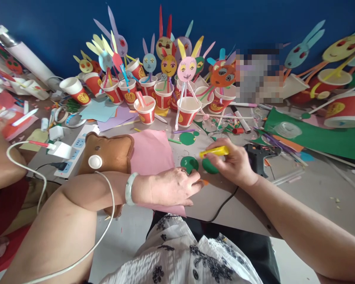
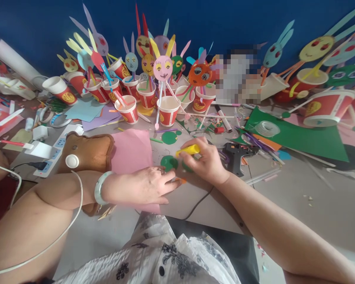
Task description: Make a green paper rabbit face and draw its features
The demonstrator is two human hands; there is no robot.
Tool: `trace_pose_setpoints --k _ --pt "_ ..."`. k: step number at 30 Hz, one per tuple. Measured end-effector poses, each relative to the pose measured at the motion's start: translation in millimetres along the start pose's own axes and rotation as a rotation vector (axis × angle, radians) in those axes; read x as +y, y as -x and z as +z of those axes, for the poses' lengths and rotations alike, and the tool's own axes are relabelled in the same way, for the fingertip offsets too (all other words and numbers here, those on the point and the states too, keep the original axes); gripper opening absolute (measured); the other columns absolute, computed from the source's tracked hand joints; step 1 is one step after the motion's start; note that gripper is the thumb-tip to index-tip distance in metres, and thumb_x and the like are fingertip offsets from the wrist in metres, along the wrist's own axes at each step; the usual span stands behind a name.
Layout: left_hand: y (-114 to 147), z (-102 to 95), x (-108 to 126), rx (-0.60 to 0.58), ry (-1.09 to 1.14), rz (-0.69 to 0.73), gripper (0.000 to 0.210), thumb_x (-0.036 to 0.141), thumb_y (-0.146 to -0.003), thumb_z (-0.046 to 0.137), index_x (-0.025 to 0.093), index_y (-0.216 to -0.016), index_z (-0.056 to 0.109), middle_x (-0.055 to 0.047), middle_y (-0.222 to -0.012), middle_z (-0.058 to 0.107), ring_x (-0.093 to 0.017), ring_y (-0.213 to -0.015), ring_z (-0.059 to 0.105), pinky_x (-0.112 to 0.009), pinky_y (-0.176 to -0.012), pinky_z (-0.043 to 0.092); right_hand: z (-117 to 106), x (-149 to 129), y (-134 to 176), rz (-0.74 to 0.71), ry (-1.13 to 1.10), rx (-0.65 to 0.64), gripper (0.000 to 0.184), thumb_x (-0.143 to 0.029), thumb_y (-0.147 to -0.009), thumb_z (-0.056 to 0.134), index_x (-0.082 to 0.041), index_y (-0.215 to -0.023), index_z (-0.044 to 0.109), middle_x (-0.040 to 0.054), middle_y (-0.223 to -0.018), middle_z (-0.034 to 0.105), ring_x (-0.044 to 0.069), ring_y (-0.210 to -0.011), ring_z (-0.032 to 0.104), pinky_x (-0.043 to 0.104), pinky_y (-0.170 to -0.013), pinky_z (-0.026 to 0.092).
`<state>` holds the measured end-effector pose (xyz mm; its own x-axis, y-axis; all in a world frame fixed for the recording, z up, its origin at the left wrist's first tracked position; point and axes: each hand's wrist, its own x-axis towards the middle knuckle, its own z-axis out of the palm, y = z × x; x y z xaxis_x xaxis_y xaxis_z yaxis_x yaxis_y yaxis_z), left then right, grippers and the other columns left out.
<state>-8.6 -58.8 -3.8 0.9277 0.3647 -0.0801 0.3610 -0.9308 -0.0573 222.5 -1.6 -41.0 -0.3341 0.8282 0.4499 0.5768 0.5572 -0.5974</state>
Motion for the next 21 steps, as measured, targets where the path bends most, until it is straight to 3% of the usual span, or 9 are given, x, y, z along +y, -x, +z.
trace_pose_setpoints --k 2,4,11,16,21 --pt "-0.2 1.2 -0.1 0.012 0.0 -0.001 0.057 0.05 -0.101 0.059 0.01 -0.141 0.054 -0.018 -0.127 0.063 -0.022 -0.093 0.068 -0.033 -0.074 0.05 -4.0 -0.3 1.2 0.067 -0.029 0.09 0.011 -0.04 -0.095 0.06 -0.029 -0.094 0.063 0.0049 -0.088 0.075 0.025 -0.076 0.071 0.042 -0.07 0.057" --pt "-0.5 1.0 -0.2 0.012 0.004 0.003 0.055 0.05 -0.101 0.059 0.011 -0.138 0.056 -0.019 -0.128 0.062 -0.022 -0.096 0.068 -0.033 -0.076 0.051 -7.0 -0.3 1.6 0.068 -0.033 0.092 0.01 -0.04 -0.095 0.061 -0.03 -0.094 0.063 0.0051 -0.089 0.075 0.027 -0.077 0.071 0.043 -0.072 0.057" --pt "0.0 -4.8 -0.3 -0.023 0.013 0.003 0.05 0.049 -0.102 0.057 0.011 -0.135 0.06 -0.017 -0.123 0.065 -0.021 -0.087 0.07 -0.033 -0.069 0.05 -1.7 1.6 -1.1 -0.145 0.018 -0.137 0.005 -0.027 -0.086 0.065 -0.029 -0.09 0.066 0.0037 -0.075 0.072 0.028 -0.086 0.065 0.043 -0.076 0.057" --pt "0.4 -6.7 -0.1 -0.038 0.013 0.001 0.056 0.049 -0.102 0.059 0.01 -0.142 0.057 -0.017 -0.124 0.066 -0.021 -0.085 0.07 -0.033 -0.069 0.049 0.7 2.5 -3.2 -0.152 0.042 -0.254 0.005 -0.026 -0.086 0.066 -0.028 -0.09 0.065 0.003 -0.076 0.072 0.026 -0.086 0.065 0.041 -0.078 0.057" --pt "0.6 -2.9 0.2 -0.014 0.004 0.003 0.057 0.048 -0.103 0.055 0.01 -0.145 0.053 -0.016 -0.118 0.065 -0.021 -0.086 0.068 -0.033 -0.067 0.048 0.6 -2.0 -2.9 -0.043 0.023 -0.148 0.005 -0.032 -0.09 0.066 -0.027 -0.092 0.065 0.003 -0.079 0.074 0.025 -0.082 0.07 0.037 -0.073 0.058"
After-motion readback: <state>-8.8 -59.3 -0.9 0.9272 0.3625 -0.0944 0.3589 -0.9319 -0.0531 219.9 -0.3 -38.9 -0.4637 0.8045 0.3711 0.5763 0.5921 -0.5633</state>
